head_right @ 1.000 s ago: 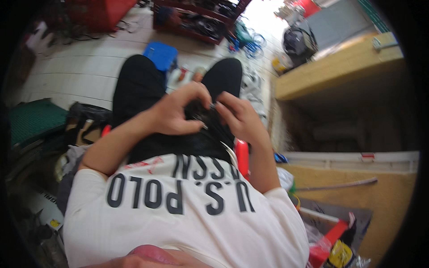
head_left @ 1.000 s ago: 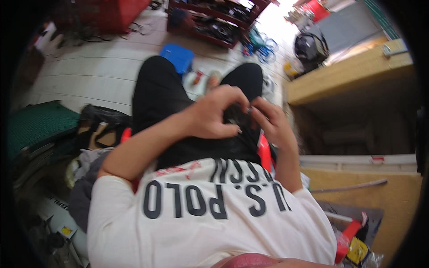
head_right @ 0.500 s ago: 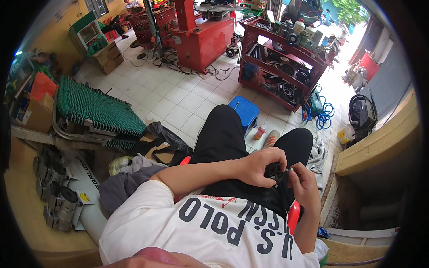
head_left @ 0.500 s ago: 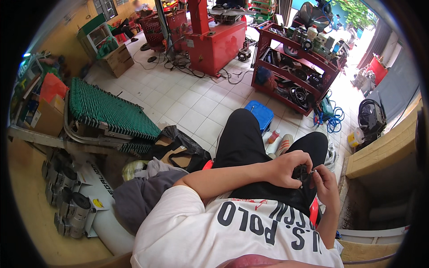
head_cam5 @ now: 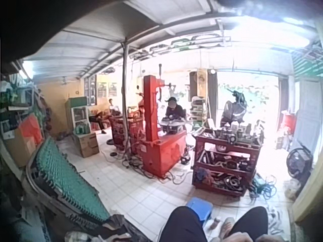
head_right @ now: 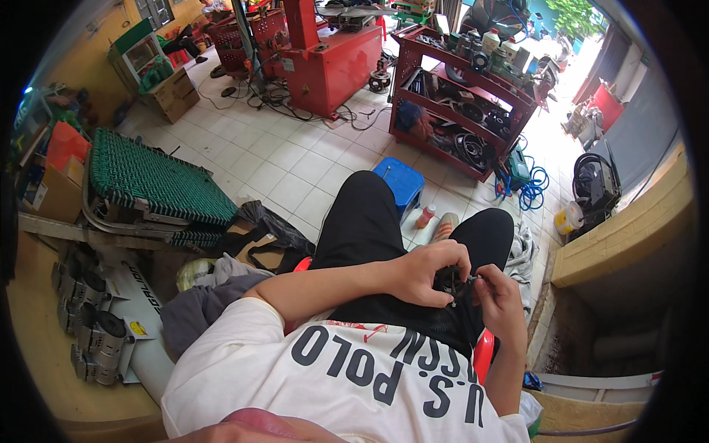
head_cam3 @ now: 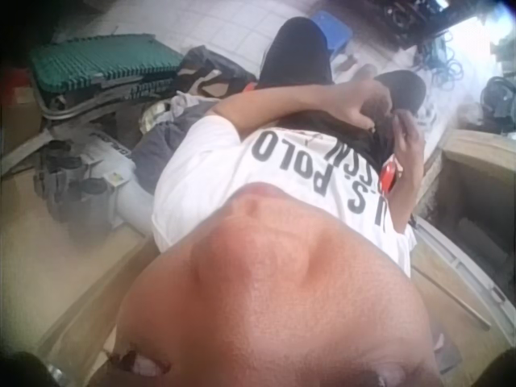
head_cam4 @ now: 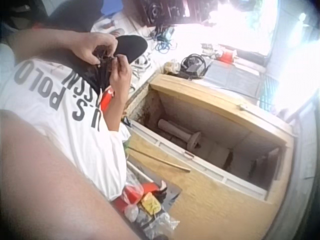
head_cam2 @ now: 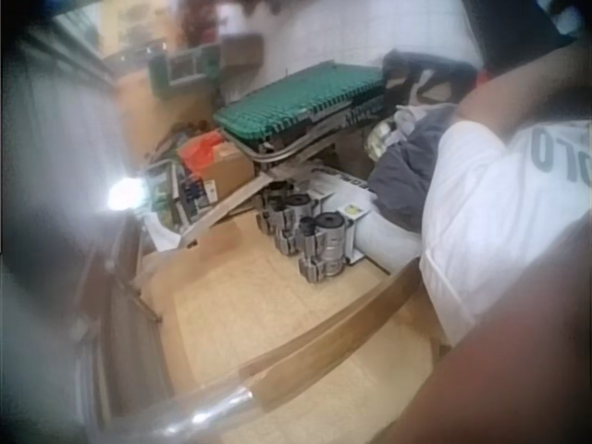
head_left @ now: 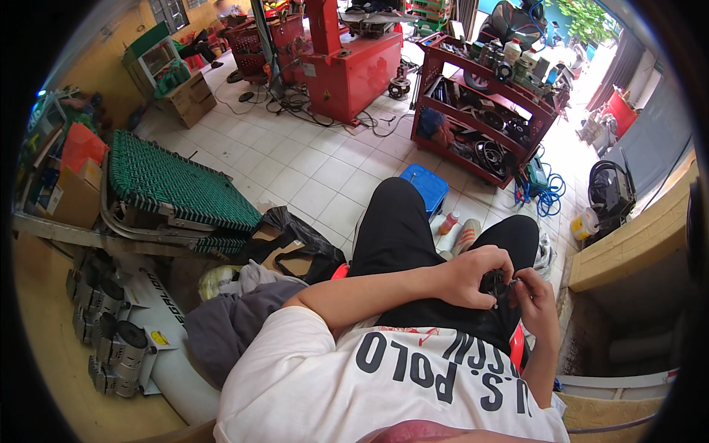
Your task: The person sits on the floor and uses a screwdriver to tighten a screw on a small mechanical component held in their left hand. They rotate the part to access different angles and continue adjusting the screw throughout the clip.
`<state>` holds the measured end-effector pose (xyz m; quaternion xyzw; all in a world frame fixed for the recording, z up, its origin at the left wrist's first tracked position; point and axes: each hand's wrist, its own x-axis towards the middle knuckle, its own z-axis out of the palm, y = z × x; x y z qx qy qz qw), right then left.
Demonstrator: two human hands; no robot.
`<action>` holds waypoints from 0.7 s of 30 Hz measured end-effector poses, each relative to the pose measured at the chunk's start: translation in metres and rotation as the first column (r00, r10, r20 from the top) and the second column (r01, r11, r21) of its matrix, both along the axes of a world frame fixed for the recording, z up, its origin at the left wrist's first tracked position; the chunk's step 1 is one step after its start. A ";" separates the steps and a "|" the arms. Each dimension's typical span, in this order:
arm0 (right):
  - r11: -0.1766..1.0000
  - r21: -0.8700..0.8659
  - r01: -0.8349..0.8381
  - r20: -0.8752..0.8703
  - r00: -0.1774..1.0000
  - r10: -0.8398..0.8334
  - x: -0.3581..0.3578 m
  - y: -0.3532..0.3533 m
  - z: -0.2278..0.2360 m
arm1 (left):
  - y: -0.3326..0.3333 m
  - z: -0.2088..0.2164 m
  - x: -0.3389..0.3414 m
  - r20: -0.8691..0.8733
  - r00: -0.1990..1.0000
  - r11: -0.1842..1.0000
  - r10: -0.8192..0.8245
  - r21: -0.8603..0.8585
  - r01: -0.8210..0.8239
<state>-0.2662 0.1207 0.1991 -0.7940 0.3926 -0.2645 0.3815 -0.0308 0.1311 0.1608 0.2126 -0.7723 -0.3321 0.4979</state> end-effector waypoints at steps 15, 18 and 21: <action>1.000 -0.006 0.022 -0.011 1.000 -0.022 0.000 0.002 0.003 | 0.001 0.001 0.000 -0.005 1.000 1.000 0.001 -0.004 -0.001; 0.998 -0.033 0.044 0.016 0.999 -0.043 0.004 0.005 0.008 | 0.001 0.001 0.000 -0.001 1.000 1.000 0.003 -0.004 -0.003; 0.992 -0.122 0.024 -0.003 1.000 -0.025 0.004 0.004 0.010 | 0.000 0.000 0.000 0.014 1.000 1.000 0.007 -0.004 -0.007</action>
